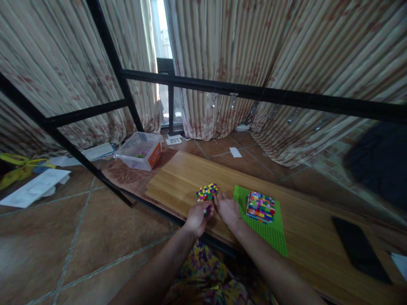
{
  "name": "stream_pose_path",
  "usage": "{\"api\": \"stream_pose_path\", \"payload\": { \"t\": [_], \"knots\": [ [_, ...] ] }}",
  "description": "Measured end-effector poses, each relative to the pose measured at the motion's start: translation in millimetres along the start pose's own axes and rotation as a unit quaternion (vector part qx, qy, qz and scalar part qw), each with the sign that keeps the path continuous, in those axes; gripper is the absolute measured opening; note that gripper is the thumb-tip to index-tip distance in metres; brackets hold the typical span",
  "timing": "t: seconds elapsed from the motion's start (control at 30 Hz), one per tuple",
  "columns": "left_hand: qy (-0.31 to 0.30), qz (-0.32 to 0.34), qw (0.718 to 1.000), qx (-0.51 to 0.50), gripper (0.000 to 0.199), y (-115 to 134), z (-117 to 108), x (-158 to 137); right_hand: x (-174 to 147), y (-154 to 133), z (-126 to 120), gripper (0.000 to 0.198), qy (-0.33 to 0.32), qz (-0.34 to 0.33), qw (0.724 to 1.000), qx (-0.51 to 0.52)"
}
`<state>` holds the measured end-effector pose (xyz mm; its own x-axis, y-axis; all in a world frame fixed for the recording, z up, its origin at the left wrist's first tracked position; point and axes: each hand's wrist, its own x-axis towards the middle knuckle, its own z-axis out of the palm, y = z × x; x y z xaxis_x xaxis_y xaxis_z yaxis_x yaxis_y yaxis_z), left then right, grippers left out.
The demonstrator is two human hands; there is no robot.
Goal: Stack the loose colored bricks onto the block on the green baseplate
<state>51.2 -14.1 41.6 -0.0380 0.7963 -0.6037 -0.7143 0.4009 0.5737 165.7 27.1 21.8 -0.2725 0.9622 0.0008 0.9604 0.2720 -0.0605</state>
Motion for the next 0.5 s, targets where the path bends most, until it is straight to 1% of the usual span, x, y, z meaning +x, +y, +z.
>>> {"api": "stream_pose_path", "payload": {
  "t": [0.17,0.33,0.4,0.5],
  "knots": [
    [0.001,0.003,1.000,-0.003,0.009,-0.4,-0.2,-0.5,1.4,0.9,1.9,0.040,0.011,0.014,1.000,0.004],
    [0.007,0.006,1.000,-0.006,0.007,-0.8,0.8,1.1,3.5,3.7,4.1,0.037,0.038,0.020,0.999,0.014],
    [0.007,0.005,1.000,-0.008,0.007,-1.4,1.1,2.1,5.6,6.5,2.3,0.037,0.048,0.026,0.998,0.023],
    [0.004,-0.002,1.000,-0.010,0.006,-2.4,1.9,3.2,9.6,9.7,-6.5,0.038,0.075,0.056,0.994,0.052]
  ]
}}
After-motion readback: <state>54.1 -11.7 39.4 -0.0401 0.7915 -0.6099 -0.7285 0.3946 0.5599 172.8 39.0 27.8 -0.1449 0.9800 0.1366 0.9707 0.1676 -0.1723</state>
